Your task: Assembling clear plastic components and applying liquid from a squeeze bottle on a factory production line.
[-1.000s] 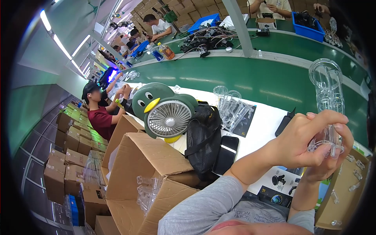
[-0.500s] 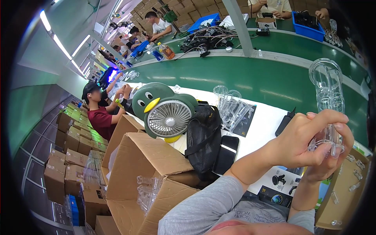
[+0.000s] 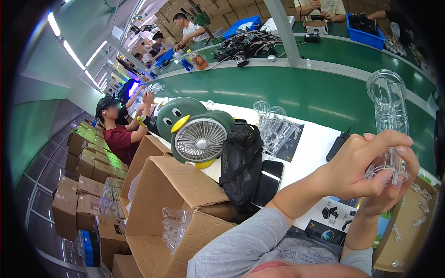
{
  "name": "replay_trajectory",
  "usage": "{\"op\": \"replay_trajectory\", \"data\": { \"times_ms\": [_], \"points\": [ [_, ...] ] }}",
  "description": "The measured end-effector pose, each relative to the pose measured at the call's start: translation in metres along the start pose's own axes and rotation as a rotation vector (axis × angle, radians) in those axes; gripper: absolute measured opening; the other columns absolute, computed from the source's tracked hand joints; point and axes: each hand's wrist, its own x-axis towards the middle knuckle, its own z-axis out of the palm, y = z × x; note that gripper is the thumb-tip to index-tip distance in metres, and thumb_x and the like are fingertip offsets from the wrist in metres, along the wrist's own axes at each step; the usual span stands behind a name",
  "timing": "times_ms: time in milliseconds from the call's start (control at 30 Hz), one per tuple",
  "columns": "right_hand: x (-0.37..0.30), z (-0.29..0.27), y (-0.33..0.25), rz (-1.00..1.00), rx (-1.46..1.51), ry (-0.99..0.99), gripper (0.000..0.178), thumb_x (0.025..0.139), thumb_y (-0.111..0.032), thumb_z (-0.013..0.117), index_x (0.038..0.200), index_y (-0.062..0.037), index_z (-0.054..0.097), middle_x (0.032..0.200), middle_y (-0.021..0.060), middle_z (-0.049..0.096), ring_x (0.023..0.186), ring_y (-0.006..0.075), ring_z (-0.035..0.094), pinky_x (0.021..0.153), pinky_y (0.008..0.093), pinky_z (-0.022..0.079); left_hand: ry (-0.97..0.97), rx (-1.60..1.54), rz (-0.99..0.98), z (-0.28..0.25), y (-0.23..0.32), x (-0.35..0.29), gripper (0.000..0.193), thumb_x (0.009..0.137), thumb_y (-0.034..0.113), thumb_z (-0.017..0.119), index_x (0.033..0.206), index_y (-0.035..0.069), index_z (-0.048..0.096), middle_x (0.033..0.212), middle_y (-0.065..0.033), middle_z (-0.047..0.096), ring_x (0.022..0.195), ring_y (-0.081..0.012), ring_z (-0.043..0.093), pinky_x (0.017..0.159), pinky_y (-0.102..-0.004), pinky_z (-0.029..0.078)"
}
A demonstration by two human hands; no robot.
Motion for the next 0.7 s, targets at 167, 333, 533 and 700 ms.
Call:
{"op": "replay_trajectory", "data": {
  "times_ms": [167,333,533,700],
  "points": [
    [0.0020,0.0053,-0.0040,0.011,0.009,0.014,0.047,0.088,-0.041,0.039,0.113,-0.0020,0.038,0.104,0.0150,0.046,0.085,0.0298,0.059,0.074,0.0379,0.052,0.001,-0.009,-0.016,0.0005,-0.0037,-0.0026,0.051,0.066,0.017,0.051,0.111,-0.005,0.048,0.082,-0.0150,0.061,0.068,-0.0260,0.064,0.064,-0.0287,0.050],
    [0.0019,0.0018,0.0001,-0.060,-0.002,-0.010,0.048,0.088,-0.043,0.039,0.113,-0.0019,0.038,0.106,0.0144,0.046,0.086,0.0298,0.059,0.075,0.0379,0.052,0.005,-0.018,-0.003,0.0008,-0.0041,-0.0025,0.050,0.067,0.017,0.051,0.111,-0.005,0.048,0.082,-0.0145,0.061,0.068,-0.0261,0.064,0.064,-0.0289,0.050],
    [0.0016,0.0051,-0.0035,0.014,-0.008,0.028,0.048,0.088,-0.043,0.039,0.113,-0.0018,0.039,0.106,0.0135,0.046,0.086,0.0291,0.058,0.075,0.0375,0.051,0.009,-0.020,-0.009,-0.0001,-0.0032,-0.0023,0.050,0.068,0.017,0.051,0.112,-0.005,0.047,0.080,-0.0136,0.061,0.067,-0.0252,0.064,0.063,-0.0284,0.050],
    [0.0025,0.0024,-0.0012,-0.032,-0.025,-0.006,0.048,0.088,-0.042,0.039,0.113,-0.0019,0.039,0.106,0.0142,0.046,0.087,0.0290,0.058,0.075,0.0369,0.051,0.007,-0.014,0.004,0.0000,-0.0033,-0.0018,0.050,0.068,0.017,0.051,0.112,-0.004,0.047,0.078,-0.0127,0.061,0.067,-0.0247,0.064,0.063,-0.0281,0.050]
  ]
}}
